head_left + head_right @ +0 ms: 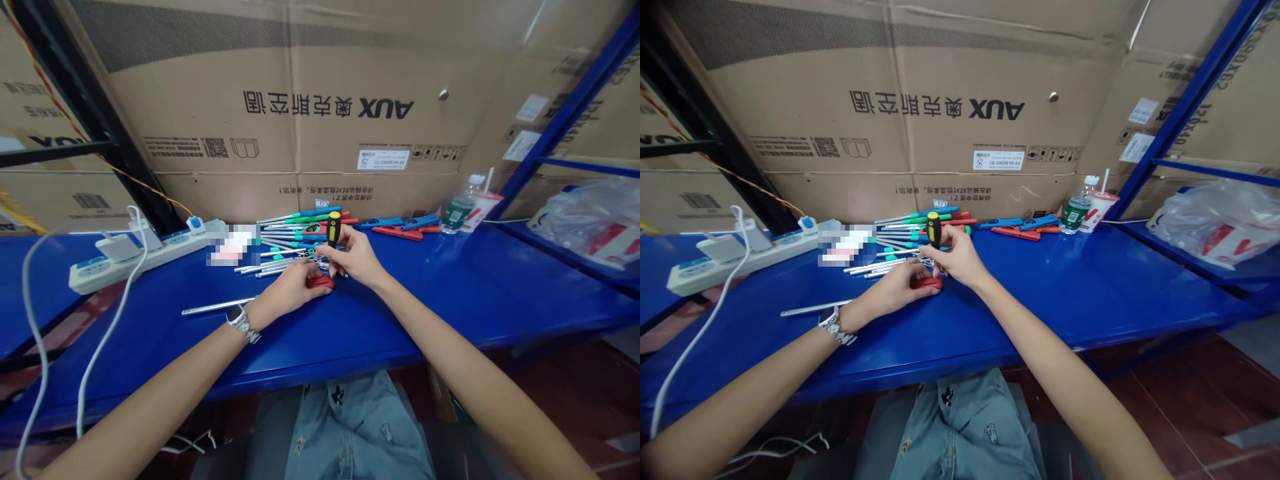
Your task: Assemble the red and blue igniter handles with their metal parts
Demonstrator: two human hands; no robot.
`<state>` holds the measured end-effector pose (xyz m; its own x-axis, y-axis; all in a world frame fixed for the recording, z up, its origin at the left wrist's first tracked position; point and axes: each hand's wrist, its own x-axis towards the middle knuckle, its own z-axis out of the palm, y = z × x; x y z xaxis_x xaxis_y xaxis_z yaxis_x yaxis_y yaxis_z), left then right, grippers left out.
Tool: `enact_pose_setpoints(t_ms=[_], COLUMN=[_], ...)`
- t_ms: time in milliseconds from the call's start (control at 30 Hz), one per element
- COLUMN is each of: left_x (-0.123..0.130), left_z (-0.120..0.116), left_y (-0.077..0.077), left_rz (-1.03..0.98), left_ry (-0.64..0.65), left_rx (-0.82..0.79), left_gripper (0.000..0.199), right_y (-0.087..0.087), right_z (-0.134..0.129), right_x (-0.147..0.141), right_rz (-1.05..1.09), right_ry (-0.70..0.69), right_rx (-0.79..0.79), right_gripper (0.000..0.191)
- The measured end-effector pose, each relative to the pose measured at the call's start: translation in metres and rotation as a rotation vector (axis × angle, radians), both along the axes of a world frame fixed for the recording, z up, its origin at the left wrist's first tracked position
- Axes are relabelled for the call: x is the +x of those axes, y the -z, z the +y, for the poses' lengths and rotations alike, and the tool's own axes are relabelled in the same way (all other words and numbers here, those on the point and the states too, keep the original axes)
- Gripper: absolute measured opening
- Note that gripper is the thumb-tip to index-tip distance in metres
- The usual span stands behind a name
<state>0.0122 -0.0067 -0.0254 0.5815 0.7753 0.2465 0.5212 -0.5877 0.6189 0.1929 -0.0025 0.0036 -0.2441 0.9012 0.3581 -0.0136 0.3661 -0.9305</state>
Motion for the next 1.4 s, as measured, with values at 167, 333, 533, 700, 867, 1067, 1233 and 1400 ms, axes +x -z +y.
enact_pose_setpoints(t_ms=[167, 333, 533, 700, 867, 1067, 1233, 1400], left_x=[0.0, 0.0, 0.0, 0.0, 0.0, -0.001, -0.001, -0.001], left_z=[0.0, 0.001, 0.001, 0.0, 0.0, 0.002, 0.0, 0.001], left_y=[-0.001, 0.001, 0.002, 0.0, 0.0, 0.002, 0.001, 0.002], left_rz=[0.014, 0.055, -0.009, 0.011, 0.042, 0.002, 0.007, 0.023], left_ry=[-0.016, -0.052, -0.028, -0.015, -0.026, -0.011, -0.011, -0.021], left_rx=[0.023, 0.068, 0.037, 0.018, 0.029, 0.027, 0.021, 0.065], left_gripper=[0.022, 0.023, 0.024, 0.023, 0.023, 0.022, 0.023, 0.024], right_y=[0.004, -0.005, 0.002, 0.002, -0.007, 0.001, 0.004, -0.004], right_z=[0.0, -0.001, 0.003, -0.004, -0.005, -0.001, -0.006, -0.006], right_x=[-0.001, 0.017, 0.001, 0.002, 0.016, -0.004, 0.001, 0.015], right_rz=[0.029, -0.035, 0.009, 0.008, -0.022, 0.058, 0.034, -0.046], right_ry=[-0.009, -0.178, 0.046, -0.009, -0.163, 0.047, 0.009, -0.142], right_rx=[-0.011, -0.032, 0.017, -0.018, -0.036, 0.002, 0.002, -0.054], right_gripper=[0.044, 0.04, 0.043, 0.048, 0.043, 0.054, 0.048, 0.045])
